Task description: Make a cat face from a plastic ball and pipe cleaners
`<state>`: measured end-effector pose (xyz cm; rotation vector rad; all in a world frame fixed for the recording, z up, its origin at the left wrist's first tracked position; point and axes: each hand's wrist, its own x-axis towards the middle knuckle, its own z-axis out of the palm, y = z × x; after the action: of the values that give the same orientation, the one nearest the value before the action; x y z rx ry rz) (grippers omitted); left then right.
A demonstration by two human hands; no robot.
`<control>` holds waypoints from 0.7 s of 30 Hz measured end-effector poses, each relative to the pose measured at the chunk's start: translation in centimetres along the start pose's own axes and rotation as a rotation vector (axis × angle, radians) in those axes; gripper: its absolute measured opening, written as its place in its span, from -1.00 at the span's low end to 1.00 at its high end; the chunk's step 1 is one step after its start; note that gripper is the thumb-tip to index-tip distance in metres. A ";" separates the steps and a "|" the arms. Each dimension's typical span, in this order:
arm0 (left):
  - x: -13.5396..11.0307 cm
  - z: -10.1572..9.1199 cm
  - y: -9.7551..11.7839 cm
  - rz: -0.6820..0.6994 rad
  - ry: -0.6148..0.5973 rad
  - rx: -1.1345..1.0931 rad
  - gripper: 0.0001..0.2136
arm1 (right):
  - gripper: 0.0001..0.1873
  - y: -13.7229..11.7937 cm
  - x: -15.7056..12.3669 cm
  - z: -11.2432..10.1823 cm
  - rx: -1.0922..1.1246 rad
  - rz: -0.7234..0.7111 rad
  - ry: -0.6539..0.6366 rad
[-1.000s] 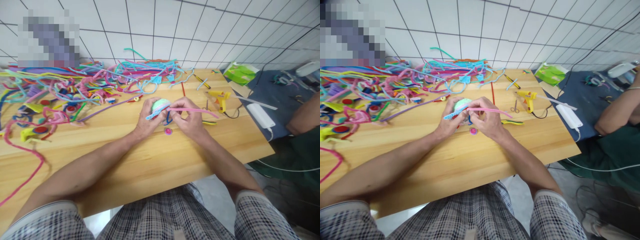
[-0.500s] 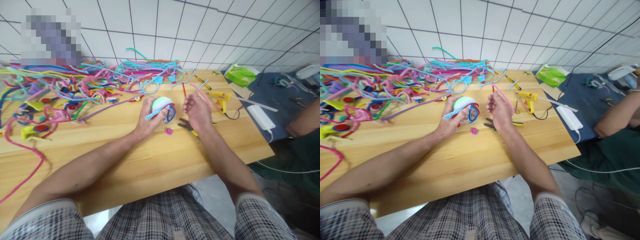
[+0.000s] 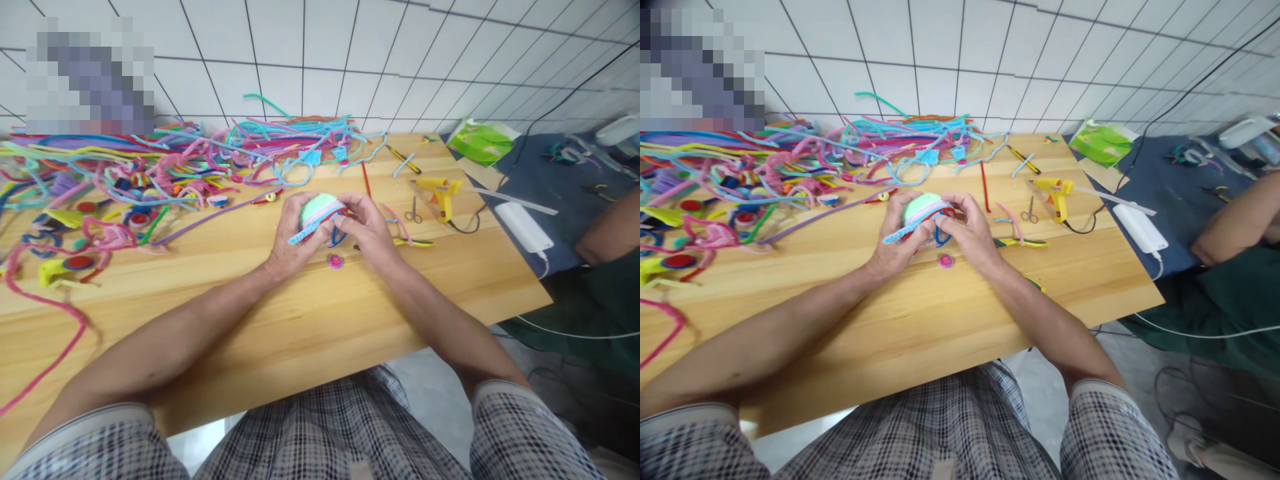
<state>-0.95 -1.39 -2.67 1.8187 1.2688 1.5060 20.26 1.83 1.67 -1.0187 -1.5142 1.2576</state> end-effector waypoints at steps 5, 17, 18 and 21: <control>0.0 -0.5 0.1 0.061 -0.026 0.022 -0.39 | -0.34 0.1 -0.1 0.3 0.075 0.054 -0.037; 0.2 -0.6 -0.8 -0.028 0.003 -0.019 -0.32 | -0.58 -1.9 0.7 -10.2 -0.454 -0.157 0.038; 0.3 -0.6 -0.8 -0.039 0.009 -0.027 -0.34 | -0.63 -1.4 0.3 -11.8 -0.585 -0.183 0.075; 0.3 -0.4 -0.8 -0.059 0.016 -0.049 -0.40 | -0.71 0.4 -1.0 -15.2 -0.961 -0.156 0.224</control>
<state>-1.62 -0.88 -3.02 1.7269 1.2710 1.5094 35.14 4.80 2.49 -1.5233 -1.9944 0.2289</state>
